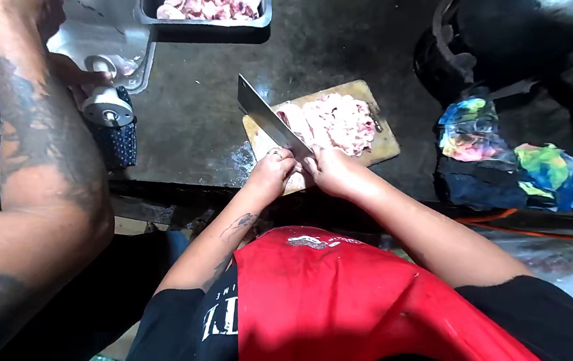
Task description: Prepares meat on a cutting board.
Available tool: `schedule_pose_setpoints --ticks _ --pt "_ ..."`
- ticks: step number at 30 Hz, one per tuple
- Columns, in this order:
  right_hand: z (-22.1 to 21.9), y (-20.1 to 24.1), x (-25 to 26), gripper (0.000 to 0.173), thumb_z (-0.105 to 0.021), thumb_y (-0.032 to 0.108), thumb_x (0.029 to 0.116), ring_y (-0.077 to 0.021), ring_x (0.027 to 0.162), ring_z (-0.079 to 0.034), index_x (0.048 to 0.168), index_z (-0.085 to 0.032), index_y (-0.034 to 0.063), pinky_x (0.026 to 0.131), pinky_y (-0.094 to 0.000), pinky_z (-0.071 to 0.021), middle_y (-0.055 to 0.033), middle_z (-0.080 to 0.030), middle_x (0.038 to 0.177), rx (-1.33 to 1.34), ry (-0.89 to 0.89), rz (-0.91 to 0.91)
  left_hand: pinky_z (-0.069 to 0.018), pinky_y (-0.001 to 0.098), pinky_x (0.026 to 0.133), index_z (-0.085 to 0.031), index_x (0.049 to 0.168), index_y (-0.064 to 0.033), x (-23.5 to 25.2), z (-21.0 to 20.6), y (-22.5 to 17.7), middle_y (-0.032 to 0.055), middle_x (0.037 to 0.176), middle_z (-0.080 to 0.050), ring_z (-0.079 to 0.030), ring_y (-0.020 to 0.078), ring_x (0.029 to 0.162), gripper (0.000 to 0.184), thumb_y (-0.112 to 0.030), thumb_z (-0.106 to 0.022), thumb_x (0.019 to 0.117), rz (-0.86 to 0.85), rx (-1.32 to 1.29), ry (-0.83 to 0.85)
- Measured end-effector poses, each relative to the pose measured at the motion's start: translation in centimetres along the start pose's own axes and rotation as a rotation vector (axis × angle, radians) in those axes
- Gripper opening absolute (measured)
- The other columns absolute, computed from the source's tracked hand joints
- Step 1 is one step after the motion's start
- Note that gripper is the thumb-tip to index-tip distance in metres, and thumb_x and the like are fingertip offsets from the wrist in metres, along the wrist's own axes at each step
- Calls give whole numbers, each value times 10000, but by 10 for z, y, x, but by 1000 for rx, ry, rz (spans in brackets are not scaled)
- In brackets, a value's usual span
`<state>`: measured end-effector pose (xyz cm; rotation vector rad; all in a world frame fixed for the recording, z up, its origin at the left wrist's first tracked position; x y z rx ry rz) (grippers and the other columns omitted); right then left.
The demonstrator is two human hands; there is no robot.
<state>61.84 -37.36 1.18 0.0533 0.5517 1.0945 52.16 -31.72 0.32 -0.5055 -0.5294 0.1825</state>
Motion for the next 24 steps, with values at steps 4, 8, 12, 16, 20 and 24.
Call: schedule_pose_setpoints --ticks 4,8,12,16,20,24 --pt "-2 -32 -32 398 -417 323 1124 -303 685 -679 1312 -591 18 656 -505 -579 -175 -662 839 113 70 -78 -533 461 1015 -759 1025 -16 -2 5 7 187 1165 -699 -654 348 1156 123 -96 -703 950 42 -9 -2" --pt "21 -50 -52 434 -420 345 1123 -276 628 -653 1404 -546 40 644 -475 -581 -170 -648 809 271 -9 -143 -463 522 1102 -714 1186 -37 18 9 14 173 1246 -689 -566 395 1307 345 -200 -792 892 -6 97 144" --pt "40 -60 -71 375 -431 309 1125 -220 568 -640 1336 -576 35 591 -428 -583 -135 -633 748 384 -169 -157 -493 539 1062 -717 1205 -39 43 -11 17 146 1152 -738 -656 346 1203 369 -220 -788 892 -99 16 338" --pt "34 -65 -75 380 -436 316 1122 -233 579 -643 1319 -585 27 605 -441 -582 -137 -633 745 407 -177 -168 -555 569 835 -722 941 -18 44 -18 19 161 922 -715 -709 344 917 284 -301 -709 927 120 81 244" --pt "18 -57 -70 376 -432 324 1122 -273 639 -660 1298 -593 34 659 -490 -577 -148 -644 777 380 -121 -156 -565 572 861 -717 1052 0 20 -3 16 183 986 -705 -696 357 952 471 -415 -827 858 455 59 129" --pt "7 -47 -65 376 -425 322 1122 -321 749 -690 1262 -627 37 714 -543 -565 -167 -672 840 270 -92 -115 -563 522 951 -742 1082 10 11 5 8 175 1122 -729 -707 323 1055 333 -249 -805 882 306 -1 -7"
Point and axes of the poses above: each hand's wrist, its own x-axis towards the middle knuckle, its own z-axis out of the back of the hand, y = z × x, the point moved 9 cm from there along x, towards the middle knuckle
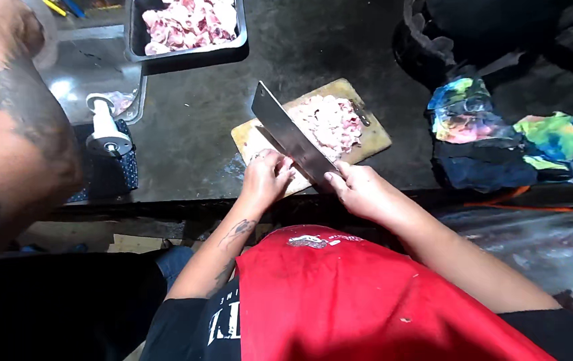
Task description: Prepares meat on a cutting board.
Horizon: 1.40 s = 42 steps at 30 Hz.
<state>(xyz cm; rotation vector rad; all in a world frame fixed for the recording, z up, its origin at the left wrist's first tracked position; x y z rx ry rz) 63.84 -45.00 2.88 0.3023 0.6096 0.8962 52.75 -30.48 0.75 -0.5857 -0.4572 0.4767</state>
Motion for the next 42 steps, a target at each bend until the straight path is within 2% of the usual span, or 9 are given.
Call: schedule_pose_setpoints --ticks 3,9,14,19,22,29,34,39,42 --pt "-8 5 2 383 -416 320 1121 -378 912 -706 1260 -623 30 803 -588 -550 -189 -695 919 -125 43 1 -575 491 933 -758 990 -13 0 -8 1 149 1069 -751 -725 295 1027 175 -177 -729 939 -71 1 -1" --pt "-16 18 21 366 -411 314 1120 -377 898 -706 1195 -608 15 774 -566 -557 -188 -682 901 -247 122 5 -543 509 981 -765 967 -3 6 -15 2 161 1048 -756 -710 326 1077 193 -189 -714 956 -64 13 68" --pt "-21 53 77 435 -384 312 1124 -441 1049 -687 1316 -563 -35 875 -631 -536 -261 -685 1072 -231 112 56 -554 509 947 -762 954 6 10 -14 1 170 1023 -755 -719 330 1035 146 -123 -697 936 -64 19 55" --pt "-9 63 100 432 -396 302 1130 -402 946 -696 1293 -574 -56 834 -595 -554 -255 -667 1042 -145 115 119 -555 516 950 -746 1012 16 6 -11 4 182 1059 -740 -713 331 1037 207 -168 -749 918 -54 -43 66" --pt "7 64 74 401 -400 290 1128 -393 949 -688 1267 -586 -37 834 -588 -543 -234 -667 1001 -164 51 157 -566 498 935 -733 1027 23 -2 0 7 181 1083 -724 -705 319 1024 291 -214 -809 877 -58 -64 18" --pt "-9 30 23 362 -421 309 1119 -340 786 -701 1205 -631 27 701 -556 -569 -161 -675 847 -211 42 113 -566 486 928 -737 942 12 -5 -3 6 170 995 -739 -717 319 993 198 -186 -734 930 -82 -3 -19" --pt "-28 37 43 401 -399 295 1118 -398 976 -703 1312 -586 -2 831 -597 -551 -211 -698 994 -242 112 81 -559 503 918 -744 957 21 -3 -4 7 186 983 -738 -717 339 983 202 -176 -752 911 -64 -3 29" --pt "-31 75 85 437 -376 309 1126 -416 1059 -689 1353 -541 -26 876 -604 -543 -243 -684 1095 -269 129 93 -566 507 858 -728 899 31 -2 -3 7 177 919 -732 -720 330 916 97 -54 -725 853 -86 8 -8" --pt "-27 78 100 448 -397 312 1126 -397 1082 -671 1373 -530 -37 914 -588 -529 -246 -662 1131 -206 138 117 -564 500 909 -739 941 14 -9 -3 6 176 984 -738 -719 331 986 111 -86 -716 898 -125 -4 -8"
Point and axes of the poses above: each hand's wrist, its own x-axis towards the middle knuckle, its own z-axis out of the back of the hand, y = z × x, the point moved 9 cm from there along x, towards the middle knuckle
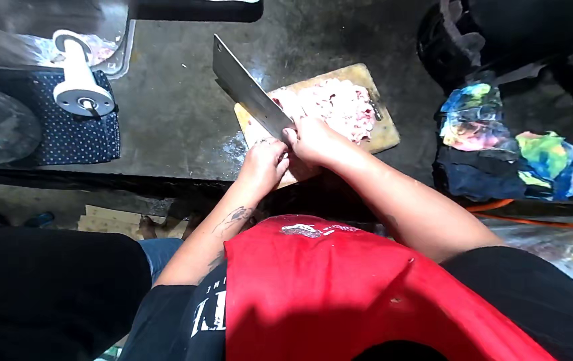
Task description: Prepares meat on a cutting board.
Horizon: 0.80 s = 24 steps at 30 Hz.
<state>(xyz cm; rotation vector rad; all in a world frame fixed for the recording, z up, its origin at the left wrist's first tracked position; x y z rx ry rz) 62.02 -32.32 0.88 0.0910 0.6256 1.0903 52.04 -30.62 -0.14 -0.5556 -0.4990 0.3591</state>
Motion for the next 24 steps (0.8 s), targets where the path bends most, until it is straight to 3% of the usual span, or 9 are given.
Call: schedule_pose_setpoints --ticks 3,8,11,13,15,17,19,24 --pt "9 -5 -8 436 -400 313 1126 -396 1060 -679 1345 -558 -30 905 -596 -535 -244 -670 1104 1 -29 21 -538 476 1012 -762 1066 -10 -15 9 -2 189 1125 -716 -674 348 1128 211 -183 -724 953 -36 -13 -36" --pt "14 -9 -54 427 -404 310 1127 -385 947 -697 1356 -564 -12 839 -586 -545 -218 -686 989 15 -109 59 -566 432 969 -765 998 -6 -32 15 -1 154 1048 -751 -715 307 1064 130 -113 -704 958 -51 12 -133" --pt "-1 -13 -65 397 -411 302 1118 -379 924 -704 1299 -602 5 792 -581 -559 -197 -692 951 -23 -131 52 -574 420 947 -773 984 -20 -29 12 -2 136 1031 -760 -723 289 1048 129 -121 -694 966 -44 23 -134" --pt "-15 -15 -63 430 -400 292 1122 -389 998 -699 1361 -572 -22 871 -583 -549 -217 -700 1031 -23 -60 33 -578 428 921 -774 960 -26 -28 10 -2 147 1015 -751 -721 297 1024 135 -137 -698 963 -35 18 -125" --pt "-19 -13 -62 436 -391 299 1123 -386 1007 -699 1362 -563 -22 874 -578 -551 -213 -698 1036 -50 -32 14 -548 456 976 -777 981 -34 -29 10 0 181 1103 -716 -677 333 1101 148 -160 -701 965 13 -3 -105" --pt "-20 -10 -64 405 -398 309 1121 -384 943 -707 1292 -584 -8 801 -575 -560 -198 -692 957 -91 -47 9 -519 467 1021 -775 998 -52 -28 9 4 187 1185 -683 -640 337 1164 162 -193 -699 974 83 -25 -74" --pt "-21 -10 -65 401 -410 320 1118 -376 872 -711 1244 -613 -2 735 -565 -565 -183 -687 890 -125 -84 20 -545 455 980 -785 972 -46 -25 8 6 173 1126 -713 -679 314 1105 154 -184 -718 952 101 -43 -82" --pt "-20 -8 -57 412 -391 303 1124 -390 942 -704 1307 -574 -18 807 -574 -557 -203 -686 951 -95 -17 19 -551 446 960 -777 949 -30 -22 10 8 166 1071 -727 -695 304 1065 131 -150 -725 941 101 -60 -90"
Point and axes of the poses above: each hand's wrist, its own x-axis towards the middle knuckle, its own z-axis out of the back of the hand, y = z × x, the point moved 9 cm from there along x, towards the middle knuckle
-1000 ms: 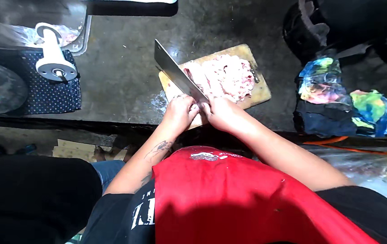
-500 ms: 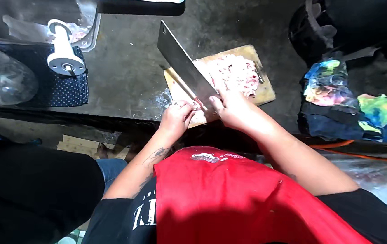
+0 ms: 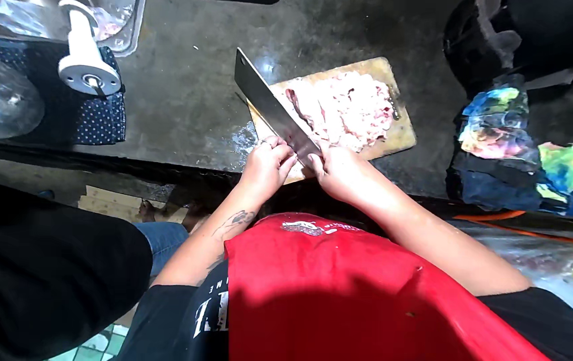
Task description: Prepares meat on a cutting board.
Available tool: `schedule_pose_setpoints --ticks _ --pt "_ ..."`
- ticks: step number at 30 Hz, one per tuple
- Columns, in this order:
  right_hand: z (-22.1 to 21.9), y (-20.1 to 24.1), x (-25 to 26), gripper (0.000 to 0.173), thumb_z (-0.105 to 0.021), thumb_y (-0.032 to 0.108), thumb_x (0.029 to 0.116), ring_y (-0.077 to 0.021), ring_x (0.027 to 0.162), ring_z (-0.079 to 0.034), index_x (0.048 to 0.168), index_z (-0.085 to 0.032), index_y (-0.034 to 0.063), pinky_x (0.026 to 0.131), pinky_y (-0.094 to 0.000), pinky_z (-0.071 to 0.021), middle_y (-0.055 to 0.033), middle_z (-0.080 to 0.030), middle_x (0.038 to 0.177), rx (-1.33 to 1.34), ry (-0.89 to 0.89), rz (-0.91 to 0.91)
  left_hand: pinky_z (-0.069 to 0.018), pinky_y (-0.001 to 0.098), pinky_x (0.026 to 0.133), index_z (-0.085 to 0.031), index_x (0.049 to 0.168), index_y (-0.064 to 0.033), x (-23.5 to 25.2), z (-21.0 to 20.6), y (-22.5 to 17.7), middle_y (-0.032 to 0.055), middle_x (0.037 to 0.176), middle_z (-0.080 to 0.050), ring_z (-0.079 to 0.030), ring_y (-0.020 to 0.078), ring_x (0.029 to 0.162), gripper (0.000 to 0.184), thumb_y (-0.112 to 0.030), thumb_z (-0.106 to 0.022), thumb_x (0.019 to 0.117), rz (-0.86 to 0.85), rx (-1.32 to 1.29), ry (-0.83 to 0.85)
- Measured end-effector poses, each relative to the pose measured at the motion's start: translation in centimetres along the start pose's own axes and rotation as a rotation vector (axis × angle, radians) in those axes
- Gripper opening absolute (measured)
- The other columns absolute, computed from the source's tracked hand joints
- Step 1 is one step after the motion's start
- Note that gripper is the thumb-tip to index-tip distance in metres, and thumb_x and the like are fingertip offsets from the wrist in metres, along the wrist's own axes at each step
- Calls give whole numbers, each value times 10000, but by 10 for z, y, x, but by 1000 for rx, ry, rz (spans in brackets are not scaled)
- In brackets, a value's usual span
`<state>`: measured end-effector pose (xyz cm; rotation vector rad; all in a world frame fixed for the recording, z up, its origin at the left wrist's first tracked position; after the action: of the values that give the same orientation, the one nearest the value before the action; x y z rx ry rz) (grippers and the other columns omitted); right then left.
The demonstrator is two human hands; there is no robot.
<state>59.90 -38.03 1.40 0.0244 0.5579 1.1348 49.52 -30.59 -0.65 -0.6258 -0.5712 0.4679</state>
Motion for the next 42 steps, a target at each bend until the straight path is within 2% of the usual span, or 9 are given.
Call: schedule_pose_setpoints --ticks 5,10,16,19,25,30,32,37,42 --pt "20 0 -9 411 -410 299 1119 -405 929 -705 1320 -607 -1 804 -604 -550 -213 -697 947 26 -107 52 -554 419 940 -778 960 -31 -8 6 -1 153 1008 -722 -695 286 1018 97 -108 -722 945 -12 -17 -44" --pt "57 17 -39 425 -387 335 1106 -344 683 -676 1206 -625 -2 580 -511 -525 -135 -632 724 -17 -428 168 -574 390 936 -771 984 -19 -15 16 3 148 1026 -732 -710 255 1007 108 -98 -705 950 -3 -64 -102" --pt "-4 1 -7 380 -413 299 1111 -398 885 -712 1286 -592 14 738 -591 -568 -197 -689 921 -72 -75 -5 -539 472 1008 -739 1065 8 -7 14 6 196 1140 -710 -676 331 1119 291 -175 -824 855 77 -52 -47" --pt "-6 6 -3 391 -400 306 1115 -411 940 -708 1260 -590 -4 781 -594 -557 -214 -690 956 -80 -19 -1 -535 481 1006 -730 1031 19 -2 9 4 189 1084 -729 -690 336 1093 261 -155 -809 854 55 -29 -14" --pt "-3 11 4 407 -398 303 1120 -407 962 -698 1326 -567 -5 809 -590 -550 -214 -685 982 -47 7 -5 -587 453 837 -725 950 18 8 7 7 171 951 -723 -715 291 899 162 -114 -768 867 114 -24 -29" --pt "-9 -24 -31 307 -446 307 1105 -351 789 -695 1115 -610 48 679 -558 -553 -145 -651 802 -45 -11 -26 -575 423 787 -727 946 2 13 16 17 153 899 -713 -700 268 840 116 -92 -709 881 204 47 -104" --pt "-9 -38 -39 379 -451 310 1110 -375 830 -701 1281 -611 12 739 -584 -558 -185 -680 857 14 32 -56 -573 420 815 -730 955 5 15 19 22 158 924 -707 -698 271 870 116 -94 -698 904 245 62 -102" --pt "4 -55 -30 409 -445 293 1115 -391 789 -709 1324 -606 -19 728 -594 -572 -224 -697 898 96 -78 -141 -567 459 925 -752 949 4 21 -1 6 165 995 -730 -714 303 988 164 -132 -668 982 89 87 -17" --pt "23 -36 -32 417 -434 317 1116 -396 851 -712 1358 -597 20 752 -614 -561 -209 -706 915 116 -199 -85 -553 458 1002 -764 1090 6 20 -8 -10 178 1154 -735 -706 318 1115 204 -79 -609 989 31 89 76"
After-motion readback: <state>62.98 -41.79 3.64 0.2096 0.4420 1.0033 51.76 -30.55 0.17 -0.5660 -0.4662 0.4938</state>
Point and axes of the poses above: each hand's wrist, its own x-axis towards the middle knuckle, its own z-axis out of the back of the hand, y = z × x, the point moved 9 cm from there along x, towards the middle knuckle
